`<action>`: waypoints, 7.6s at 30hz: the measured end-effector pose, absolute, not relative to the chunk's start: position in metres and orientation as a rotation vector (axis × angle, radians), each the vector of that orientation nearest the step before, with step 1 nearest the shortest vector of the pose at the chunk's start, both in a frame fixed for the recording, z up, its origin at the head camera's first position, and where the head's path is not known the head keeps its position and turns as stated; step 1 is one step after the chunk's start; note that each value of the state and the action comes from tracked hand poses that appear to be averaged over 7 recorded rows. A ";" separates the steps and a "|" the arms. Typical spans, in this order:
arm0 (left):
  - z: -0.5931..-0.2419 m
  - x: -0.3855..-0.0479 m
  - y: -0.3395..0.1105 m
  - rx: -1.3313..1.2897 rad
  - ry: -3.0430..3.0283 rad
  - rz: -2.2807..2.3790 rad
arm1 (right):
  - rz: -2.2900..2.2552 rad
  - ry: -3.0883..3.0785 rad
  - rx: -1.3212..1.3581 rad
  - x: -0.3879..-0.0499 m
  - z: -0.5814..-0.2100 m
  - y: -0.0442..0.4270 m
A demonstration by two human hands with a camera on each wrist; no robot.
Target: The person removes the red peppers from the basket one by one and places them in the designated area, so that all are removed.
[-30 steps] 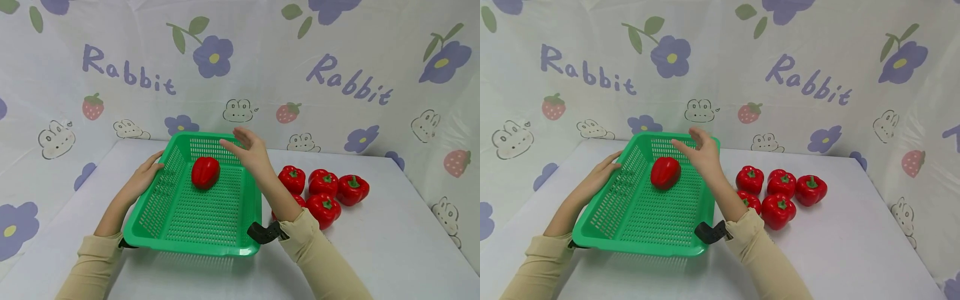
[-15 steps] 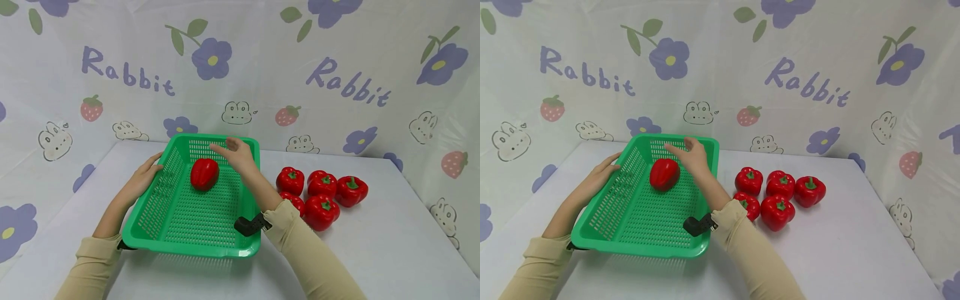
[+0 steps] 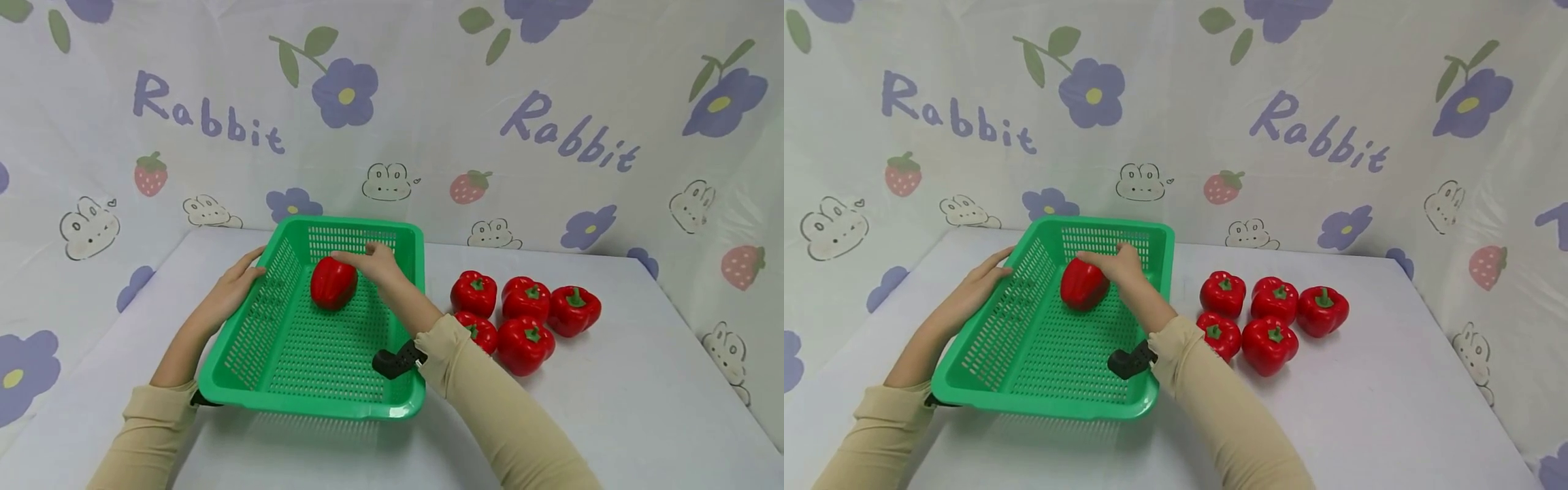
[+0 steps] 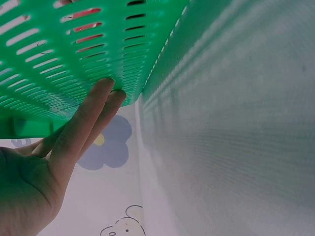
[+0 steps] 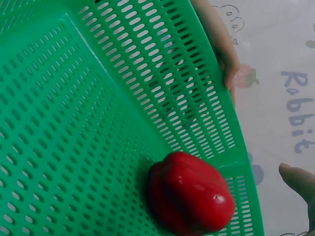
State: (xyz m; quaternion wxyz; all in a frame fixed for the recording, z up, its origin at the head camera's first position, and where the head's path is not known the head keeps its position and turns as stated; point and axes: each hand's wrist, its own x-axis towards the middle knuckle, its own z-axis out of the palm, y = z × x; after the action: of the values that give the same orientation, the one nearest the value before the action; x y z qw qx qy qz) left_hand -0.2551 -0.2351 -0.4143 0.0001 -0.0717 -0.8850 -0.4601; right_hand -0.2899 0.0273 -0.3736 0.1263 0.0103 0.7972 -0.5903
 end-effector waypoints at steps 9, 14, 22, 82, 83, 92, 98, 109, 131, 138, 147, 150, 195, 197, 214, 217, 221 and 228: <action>-0.415 -0.256 -0.237 -0.222 -2.780 -1.447 | -1.756 2.162 0.120 -0.294 -0.383 0.025; -0.416 -0.256 -0.236 -0.213 -2.781 -1.451 | -1.726 2.162 0.129 -0.296 -0.390 0.024; -0.415 -0.255 -0.236 -0.214 -2.780 -1.434 | -1.655 2.190 0.118 -0.296 -0.396 0.019; -0.416 -0.254 -0.234 -0.229 -2.763 -1.469 | -1.722 2.297 -0.059 -0.297 -0.399 0.015; -0.416 -0.254 -0.234 -0.231 -2.762 -1.471 | -1.736 2.297 -0.066 -0.297 -0.399 0.015; -0.415 -0.254 -0.233 -0.216 -2.774 -1.468 | -1.814 2.328 -0.255 -0.290 -0.390 0.013; -0.414 -0.254 -0.234 -0.207 -2.772 -1.470 | -1.915 2.346 -0.371 -0.280 -0.379 0.007; -0.415 -0.258 -0.234 -0.198 -2.760 -1.468 | -2.001 2.288 -0.493 -0.257 -0.356 0.014; -0.415 -0.255 -0.233 -0.217 -2.765 -1.471 | -2.071 2.297 -0.678 -0.216 -0.326 0.074; -0.415 -0.255 -0.232 -0.243 -2.747 -1.506 | -2.051 2.373 -0.683 -0.201 -0.329 0.097; -0.416 -0.259 -0.234 -0.212 -2.766 -1.482 | -2.071 2.437 -0.630 -0.188 -0.333 0.137; -0.417 -0.260 -0.235 -0.201 -2.771 -1.477 | -2.073 2.478 -0.599 -0.185 -0.335 0.149; -0.417 -0.259 -0.236 -0.189 -2.772 -1.489 | -2.308 2.608 0.295 -0.146 -0.405 0.314; -0.417 -0.259 -0.236 -0.188 -2.773 -1.487 | -2.300 2.614 0.329 -0.145 -0.410 0.317; -0.415 -0.258 -0.232 -0.203 -2.773 -1.485 | -1.755 2.792 0.710 -0.151 -0.449 0.334; -0.416 -0.258 -0.233 -0.202 -2.773 -1.486 | -1.755 2.776 0.728 -0.153 -0.454 0.336; -0.416 -0.258 -0.234 -0.195 -2.775 -1.484 | -1.750 2.770 0.738 -0.155 -0.461 0.337; -0.416 -0.257 -0.235 -0.184 -2.773 -1.486 | -1.805 2.729 0.684 -0.157 -0.467 0.339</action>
State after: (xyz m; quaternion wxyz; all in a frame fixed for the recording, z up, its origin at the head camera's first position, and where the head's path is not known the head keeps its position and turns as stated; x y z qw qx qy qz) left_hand -0.2571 -0.2346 -0.4162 -0.0049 -0.0582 -0.8800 -0.4714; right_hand -0.1572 0.3392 -0.4673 -0.1004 0.2036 0.8122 -0.5373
